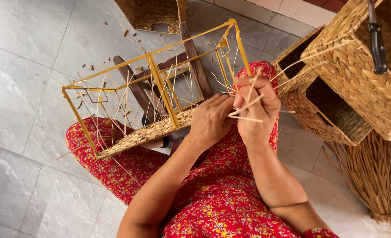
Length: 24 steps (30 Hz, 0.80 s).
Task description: The person sits on the floor with a woven water hyacinth basket panel on their lap and trims loose woven ends with scissors. They then weave thin round strands through the yellow frame, pulling and threading them across the panel to build up the basket side.
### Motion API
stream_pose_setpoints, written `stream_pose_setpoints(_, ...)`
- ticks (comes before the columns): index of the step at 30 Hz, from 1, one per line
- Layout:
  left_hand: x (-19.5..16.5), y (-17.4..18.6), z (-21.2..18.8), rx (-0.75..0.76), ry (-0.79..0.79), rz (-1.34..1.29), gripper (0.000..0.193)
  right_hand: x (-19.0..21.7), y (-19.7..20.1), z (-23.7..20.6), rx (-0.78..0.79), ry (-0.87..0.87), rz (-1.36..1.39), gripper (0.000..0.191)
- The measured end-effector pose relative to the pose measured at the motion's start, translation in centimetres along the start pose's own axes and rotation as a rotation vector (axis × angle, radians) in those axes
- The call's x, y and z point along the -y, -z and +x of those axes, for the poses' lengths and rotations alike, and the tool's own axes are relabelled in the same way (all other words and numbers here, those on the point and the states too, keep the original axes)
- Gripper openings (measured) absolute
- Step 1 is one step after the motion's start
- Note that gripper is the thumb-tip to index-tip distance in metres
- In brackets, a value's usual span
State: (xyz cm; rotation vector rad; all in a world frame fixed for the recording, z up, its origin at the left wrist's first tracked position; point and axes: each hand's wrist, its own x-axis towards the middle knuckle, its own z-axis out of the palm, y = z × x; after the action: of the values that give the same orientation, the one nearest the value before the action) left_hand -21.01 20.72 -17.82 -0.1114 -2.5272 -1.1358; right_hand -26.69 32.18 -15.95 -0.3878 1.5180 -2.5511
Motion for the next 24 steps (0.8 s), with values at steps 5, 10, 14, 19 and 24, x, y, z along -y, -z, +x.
stream_pose_setpoints(5,0.0,0.3,-0.4,-0.034,-0.038,-0.073,0.029,-0.2,0.5,-1.6,0.007,0.049,0.079,0.017)
stream_pose_setpoints(10,0.0,0.2,-0.6,-0.023,0.052,-0.08,0.02,0.2,0.3,-1.5,0.053,0.041,0.088,0.016)
stream_pose_setpoints(14,-0.1,-0.1,-0.1,-0.047,0.195,-0.145,0.019,1.0,-1.2,1.4,0.102,-0.008,-0.138,0.019)
stream_pose_setpoints(19,0.5,-0.2,1.8,0.089,0.507,-0.287,0.026,-2.3,-2.0,9.3,0.079,-0.267,-0.555,0.037)
stream_pose_setpoints(24,2.0,-1.2,3.0,0.116,0.629,-0.235,0.02,-4.7,-1.7,11.0,0.091,-0.292,-0.699,0.04)
